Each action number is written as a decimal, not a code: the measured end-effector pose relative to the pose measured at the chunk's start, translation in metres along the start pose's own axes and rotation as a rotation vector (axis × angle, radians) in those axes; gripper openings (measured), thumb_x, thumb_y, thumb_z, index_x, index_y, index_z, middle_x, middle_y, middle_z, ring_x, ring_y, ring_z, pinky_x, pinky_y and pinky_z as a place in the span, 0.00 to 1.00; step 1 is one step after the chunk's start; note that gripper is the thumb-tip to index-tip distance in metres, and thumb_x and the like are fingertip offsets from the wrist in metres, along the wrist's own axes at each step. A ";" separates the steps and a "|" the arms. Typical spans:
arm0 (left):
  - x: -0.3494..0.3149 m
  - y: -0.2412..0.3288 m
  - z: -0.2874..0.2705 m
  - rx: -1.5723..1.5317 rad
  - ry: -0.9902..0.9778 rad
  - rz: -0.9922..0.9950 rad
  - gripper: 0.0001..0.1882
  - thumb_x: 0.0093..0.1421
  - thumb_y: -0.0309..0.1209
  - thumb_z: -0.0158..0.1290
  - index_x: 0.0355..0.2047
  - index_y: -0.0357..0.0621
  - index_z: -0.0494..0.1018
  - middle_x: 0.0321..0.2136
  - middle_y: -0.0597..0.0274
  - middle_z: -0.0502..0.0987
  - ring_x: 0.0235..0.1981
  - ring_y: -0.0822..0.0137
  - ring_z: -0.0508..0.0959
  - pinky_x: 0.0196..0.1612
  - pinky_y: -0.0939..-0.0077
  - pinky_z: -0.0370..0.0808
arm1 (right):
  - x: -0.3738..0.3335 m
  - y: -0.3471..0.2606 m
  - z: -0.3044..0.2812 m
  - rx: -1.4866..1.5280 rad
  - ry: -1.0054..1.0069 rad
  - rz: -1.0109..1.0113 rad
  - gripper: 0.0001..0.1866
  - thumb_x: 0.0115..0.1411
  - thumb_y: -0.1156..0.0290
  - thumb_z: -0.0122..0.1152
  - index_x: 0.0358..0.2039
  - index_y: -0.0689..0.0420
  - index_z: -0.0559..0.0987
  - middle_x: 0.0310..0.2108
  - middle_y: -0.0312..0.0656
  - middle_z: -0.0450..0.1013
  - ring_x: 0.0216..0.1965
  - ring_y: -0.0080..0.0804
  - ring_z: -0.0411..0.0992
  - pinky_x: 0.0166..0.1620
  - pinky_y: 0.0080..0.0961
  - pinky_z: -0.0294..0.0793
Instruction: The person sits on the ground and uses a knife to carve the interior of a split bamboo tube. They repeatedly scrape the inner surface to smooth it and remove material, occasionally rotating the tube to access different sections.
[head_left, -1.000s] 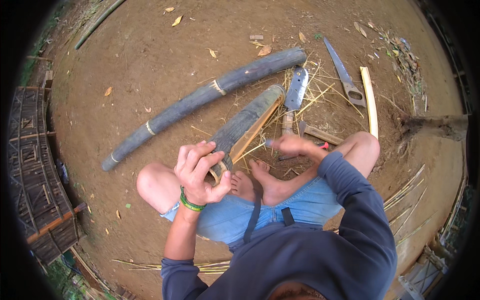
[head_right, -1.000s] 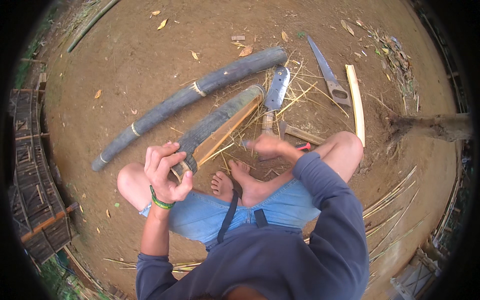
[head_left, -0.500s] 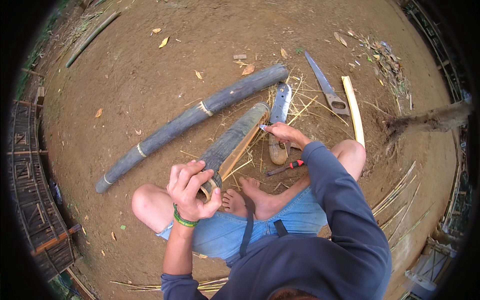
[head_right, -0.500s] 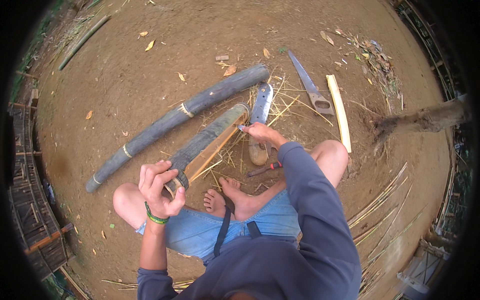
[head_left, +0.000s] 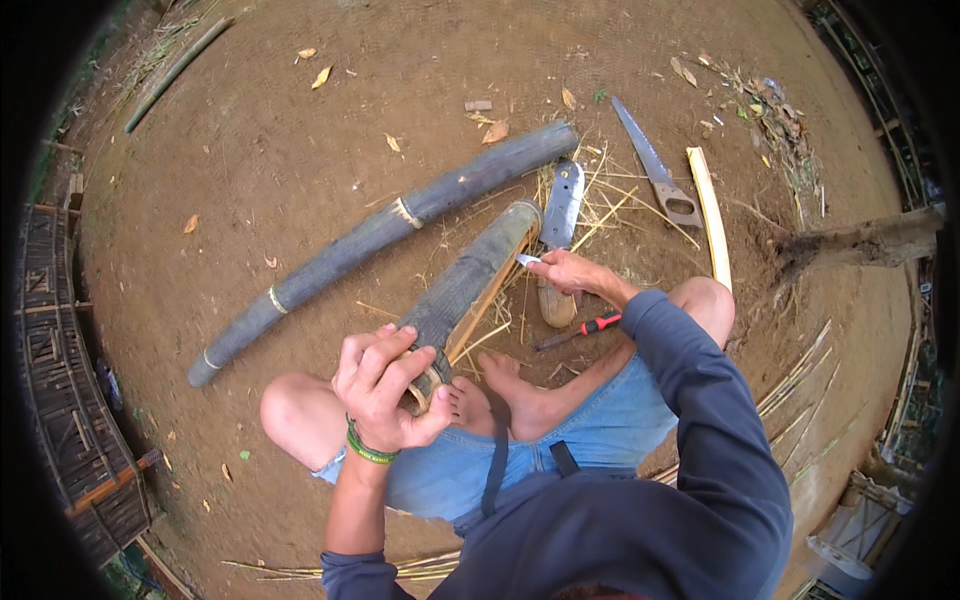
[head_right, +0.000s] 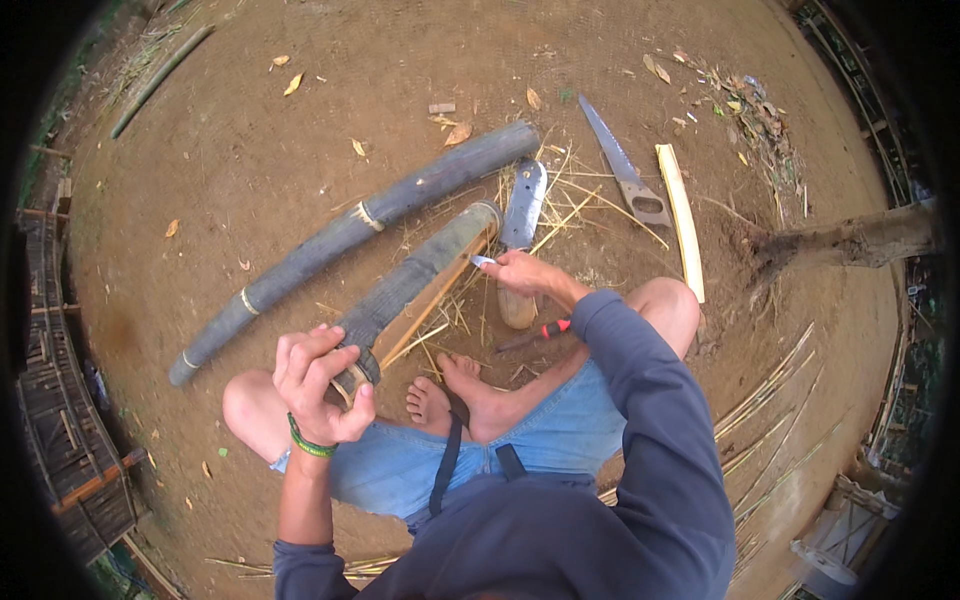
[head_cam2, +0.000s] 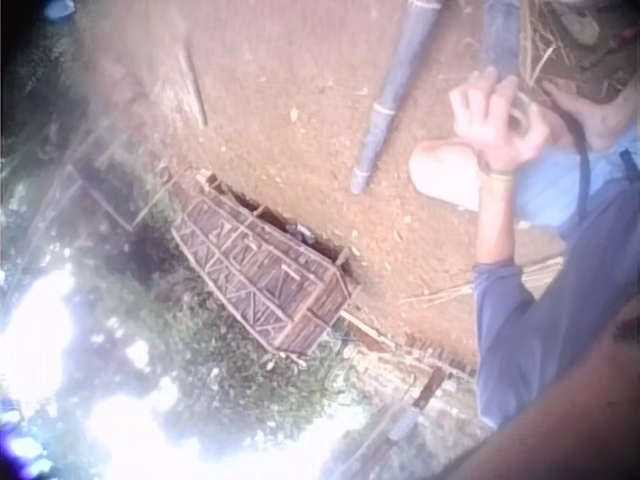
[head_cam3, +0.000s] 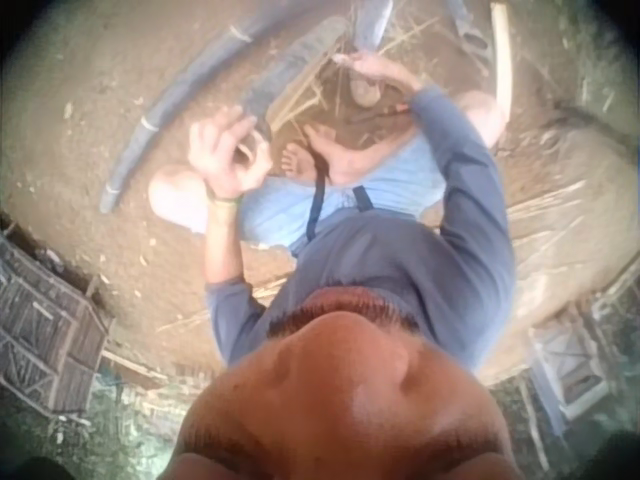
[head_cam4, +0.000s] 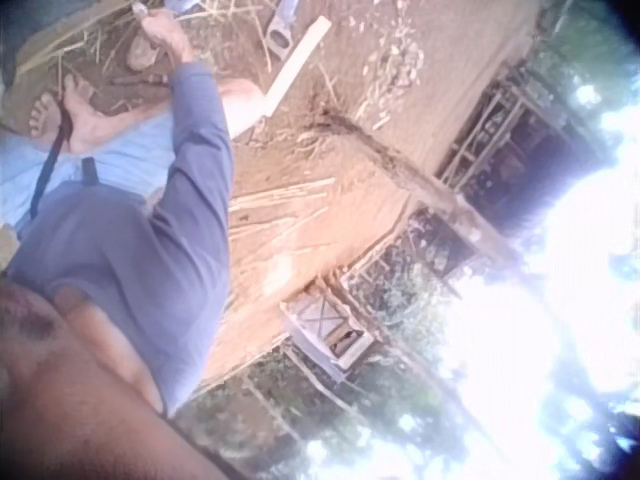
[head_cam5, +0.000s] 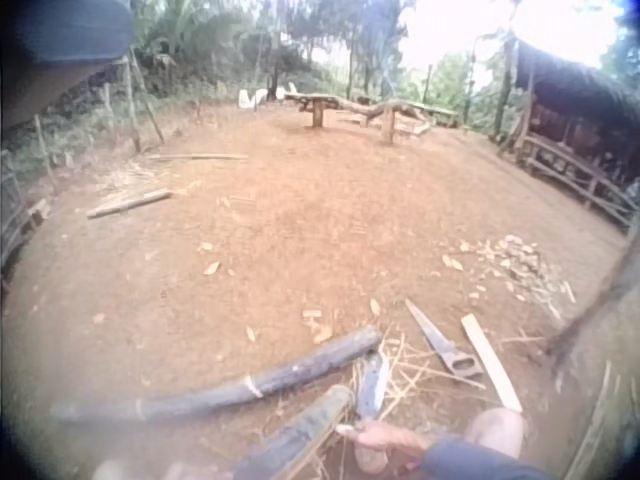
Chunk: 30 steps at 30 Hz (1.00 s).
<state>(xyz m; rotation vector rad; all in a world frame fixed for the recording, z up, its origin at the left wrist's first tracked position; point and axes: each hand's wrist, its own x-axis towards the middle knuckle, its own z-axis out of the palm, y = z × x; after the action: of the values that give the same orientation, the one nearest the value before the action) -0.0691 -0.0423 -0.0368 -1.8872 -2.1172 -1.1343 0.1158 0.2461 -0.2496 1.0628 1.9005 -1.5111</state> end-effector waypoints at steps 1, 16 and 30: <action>-0.001 0.000 0.001 -0.006 -0.002 -0.002 0.19 0.44 0.39 0.61 0.35 0.41 0.78 0.37 0.52 0.79 0.35 0.51 0.76 0.44 0.56 0.79 | -0.002 0.005 0.001 0.022 -0.003 -0.002 0.29 0.71 0.45 0.51 0.33 0.62 0.78 0.16 0.33 0.63 0.15 0.26 0.61 0.19 0.32 0.56; -0.006 -0.002 -0.002 0.022 -0.011 -0.003 0.20 0.43 0.39 0.62 0.35 0.40 0.79 0.38 0.51 0.79 0.36 0.50 0.76 0.44 0.56 0.79 | -0.001 -0.005 0.006 0.212 -0.095 0.040 0.26 0.72 0.45 0.51 0.36 0.59 0.76 0.13 0.27 0.56 0.12 0.19 0.53 0.16 0.28 0.48; -0.007 -0.003 0.000 -0.009 0.009 -0.017 0.20 0.43 0.39 0.62 0.34 0.40 0.79 0.38 0.51 0.79 0.36 0.51 0.77 0.45 0.56 0.79 | -0.019 -0.024 0.016 0.177 -0.106 -0.018 0.30 0.72 0.42 0.50 0.32 0.60 0.78 0.14 0.29 0.60 0.13 0.21 0.56 0.17 0.29 0.51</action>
<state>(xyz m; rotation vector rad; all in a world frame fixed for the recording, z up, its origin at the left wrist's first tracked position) -0.0702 -0.0482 -0.0421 -1.8674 -2.1314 -1.1555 0.1060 0.2233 -0.2251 1.0202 1.7347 -1.7369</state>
